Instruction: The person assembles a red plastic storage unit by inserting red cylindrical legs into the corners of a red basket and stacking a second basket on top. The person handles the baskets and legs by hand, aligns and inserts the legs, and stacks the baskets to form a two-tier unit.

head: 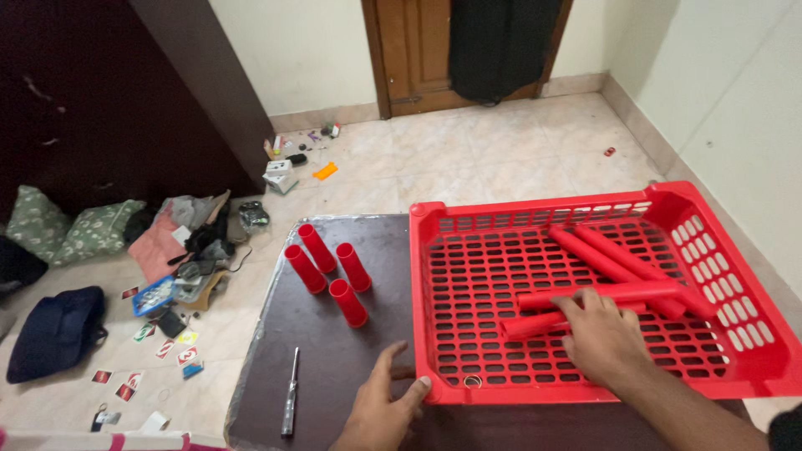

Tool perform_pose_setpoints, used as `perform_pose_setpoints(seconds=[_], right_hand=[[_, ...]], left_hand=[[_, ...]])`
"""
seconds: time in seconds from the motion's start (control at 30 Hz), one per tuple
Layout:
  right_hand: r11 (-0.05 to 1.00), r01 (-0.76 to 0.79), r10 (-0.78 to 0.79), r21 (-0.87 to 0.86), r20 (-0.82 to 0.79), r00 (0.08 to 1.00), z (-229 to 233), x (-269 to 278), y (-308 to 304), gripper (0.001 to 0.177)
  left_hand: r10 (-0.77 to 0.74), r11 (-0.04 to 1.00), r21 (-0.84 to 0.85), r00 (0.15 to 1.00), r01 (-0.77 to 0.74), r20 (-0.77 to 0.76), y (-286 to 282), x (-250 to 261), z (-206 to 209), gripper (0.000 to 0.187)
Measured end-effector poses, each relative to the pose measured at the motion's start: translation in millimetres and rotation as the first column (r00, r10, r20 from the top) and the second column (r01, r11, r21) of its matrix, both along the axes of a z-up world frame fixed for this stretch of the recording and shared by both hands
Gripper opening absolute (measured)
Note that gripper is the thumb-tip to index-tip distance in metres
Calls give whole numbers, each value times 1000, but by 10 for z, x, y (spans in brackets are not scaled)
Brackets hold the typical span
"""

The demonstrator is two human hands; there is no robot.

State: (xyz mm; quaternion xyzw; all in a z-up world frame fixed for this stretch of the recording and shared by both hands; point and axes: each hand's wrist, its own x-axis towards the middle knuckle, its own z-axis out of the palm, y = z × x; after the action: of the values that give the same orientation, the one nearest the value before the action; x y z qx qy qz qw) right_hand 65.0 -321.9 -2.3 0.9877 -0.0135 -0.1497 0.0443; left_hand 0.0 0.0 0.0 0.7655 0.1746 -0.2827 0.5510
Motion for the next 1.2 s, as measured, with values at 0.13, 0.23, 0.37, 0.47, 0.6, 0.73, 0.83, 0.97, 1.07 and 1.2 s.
perform_pose_setpoints(seconds=[0.13,0.23,0.37,0.47,0.6,0.73,0.83,0.97,1.07,1.2], right_hand=[[996,-63,64,-69,4,998,42,61,11,69],[994,-84,83,-72,-22,996,103,74,21,72],[986,-110,97,-127,-106,990,120,54,46,81],[986,-117,102,-122,-126,987,64,13,40,82],[983,-176,178,56,-21,984,31,-62,51,59],[934,-86,72,346,54,996,184,-117,189,58],[807,-22,-48,590,101,994,317,-139,406,57],[707,-124,-51,697,225,973,413,-232,715,54],[819,-7,-77,574,121,990,464,-253,768,53],[921,344,-320,184,-147,936,490,-30,470,59]], left_hand=[[-106,989,128,941,68,320,16,-20,-80,88],[-215,959,258,904,122,371,2,-15,-83,81],[-339,913,374,813,163,473,-38,-27,-59,60],[-366,897,400,823,189,433,-56,-22,-44,45],[-363,895,397,850,204,382,-53,-1,-52,40],[-351,901,385,858,200,376,-58,35,-61,41],[-315,907,393,859,148,404,-114,58,-6,42],[-228,934,353,842,48,489,-243,115,163,47],[-276,934,345,801,93,531,-311,150,286,54],[-508,824,491,755,284,416,-328,149,396,64]])
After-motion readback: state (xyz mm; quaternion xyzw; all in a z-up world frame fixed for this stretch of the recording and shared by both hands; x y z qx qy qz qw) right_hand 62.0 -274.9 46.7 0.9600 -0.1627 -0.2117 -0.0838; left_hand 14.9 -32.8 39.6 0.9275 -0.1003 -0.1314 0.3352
